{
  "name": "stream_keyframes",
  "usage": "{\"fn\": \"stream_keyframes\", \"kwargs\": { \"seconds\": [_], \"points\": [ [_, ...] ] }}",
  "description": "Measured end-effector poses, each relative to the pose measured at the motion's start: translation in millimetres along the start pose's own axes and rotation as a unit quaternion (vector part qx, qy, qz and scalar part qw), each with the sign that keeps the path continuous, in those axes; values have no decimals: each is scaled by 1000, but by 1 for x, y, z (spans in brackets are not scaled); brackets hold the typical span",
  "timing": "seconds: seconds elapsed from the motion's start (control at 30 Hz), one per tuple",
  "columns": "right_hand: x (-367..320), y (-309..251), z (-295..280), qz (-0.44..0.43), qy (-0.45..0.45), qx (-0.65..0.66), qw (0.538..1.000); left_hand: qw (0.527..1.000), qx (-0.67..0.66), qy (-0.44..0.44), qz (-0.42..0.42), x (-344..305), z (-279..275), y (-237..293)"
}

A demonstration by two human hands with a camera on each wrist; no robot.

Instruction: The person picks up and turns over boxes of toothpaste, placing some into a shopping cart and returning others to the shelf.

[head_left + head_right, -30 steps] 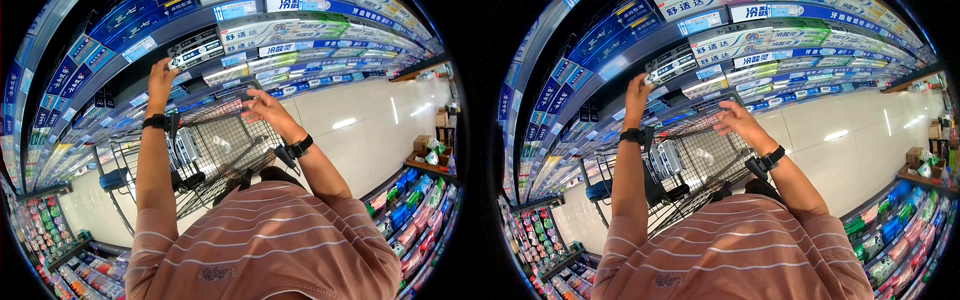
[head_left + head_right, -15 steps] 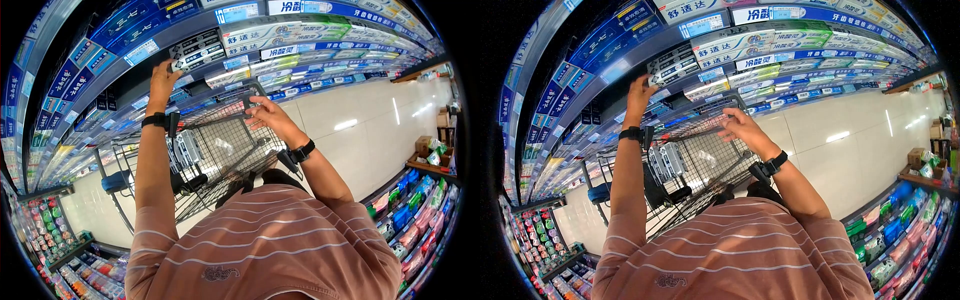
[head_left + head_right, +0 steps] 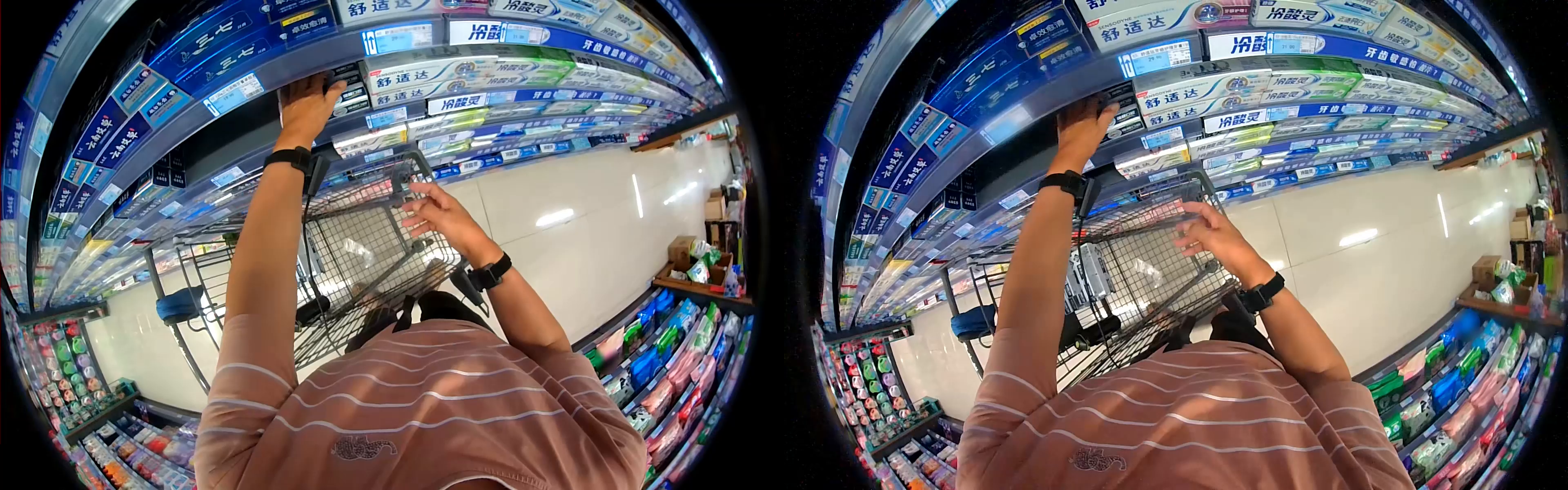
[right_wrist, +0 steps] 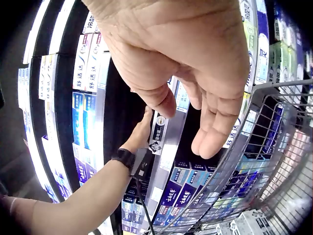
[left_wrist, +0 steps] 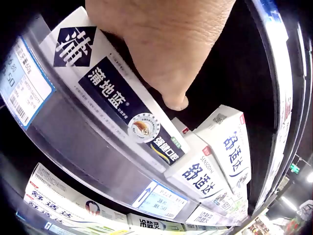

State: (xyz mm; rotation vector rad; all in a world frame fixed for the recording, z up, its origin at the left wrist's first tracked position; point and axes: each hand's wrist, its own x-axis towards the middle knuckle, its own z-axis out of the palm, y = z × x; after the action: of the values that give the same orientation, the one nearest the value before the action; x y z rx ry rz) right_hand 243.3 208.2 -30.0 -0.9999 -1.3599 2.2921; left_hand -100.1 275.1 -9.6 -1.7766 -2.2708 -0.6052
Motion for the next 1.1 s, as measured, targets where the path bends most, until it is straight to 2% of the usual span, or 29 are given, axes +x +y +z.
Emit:
{"fn": "stream_keyframes", "kwargs": {
  "seconds": [0.07, 0.17, 0.47, 0.57, 0.6, 0.7, 0.73, 0.83, 1.1],
  "points": [
    [-2, 6, -3, 16, 9, 12, 1000, 999, 26, -36, -16, -1, -3, 5],
    [-6, 3, -1, 19, 14, 16, 1000, 1000, 8, 1, -12, -6, 3, 2],
    [0, 11, 8, 28, -6, -2, 1000, 998, 21, -40, -52, -6, -5, 12],
    [-2, 9, 13, 30, -12, -6, 999, 998, 27, -14, -60, -6, -4, 14],
    [-4, 7, 14, 31, -18, -6, 999, 997, 7, -43, -70, -3, -9, 19],
    [-4, 10, 12, 39, -20, -11, 999, 999, 44, -27, -11, 2, -2, 34],
    [-5, 10, 12, 38, -19, -20, 999, 999, -32, -29, -7, 1, 4, 38],
    [-9, 5, 14, 36, -21, -19, 999, 998, -12, -60, 13, -4, 10, 44],
    [-9, 10, 8, 38, -13, -6, 999, 996, -91, -26, 6, -10, 11, 45]
  ]
}}
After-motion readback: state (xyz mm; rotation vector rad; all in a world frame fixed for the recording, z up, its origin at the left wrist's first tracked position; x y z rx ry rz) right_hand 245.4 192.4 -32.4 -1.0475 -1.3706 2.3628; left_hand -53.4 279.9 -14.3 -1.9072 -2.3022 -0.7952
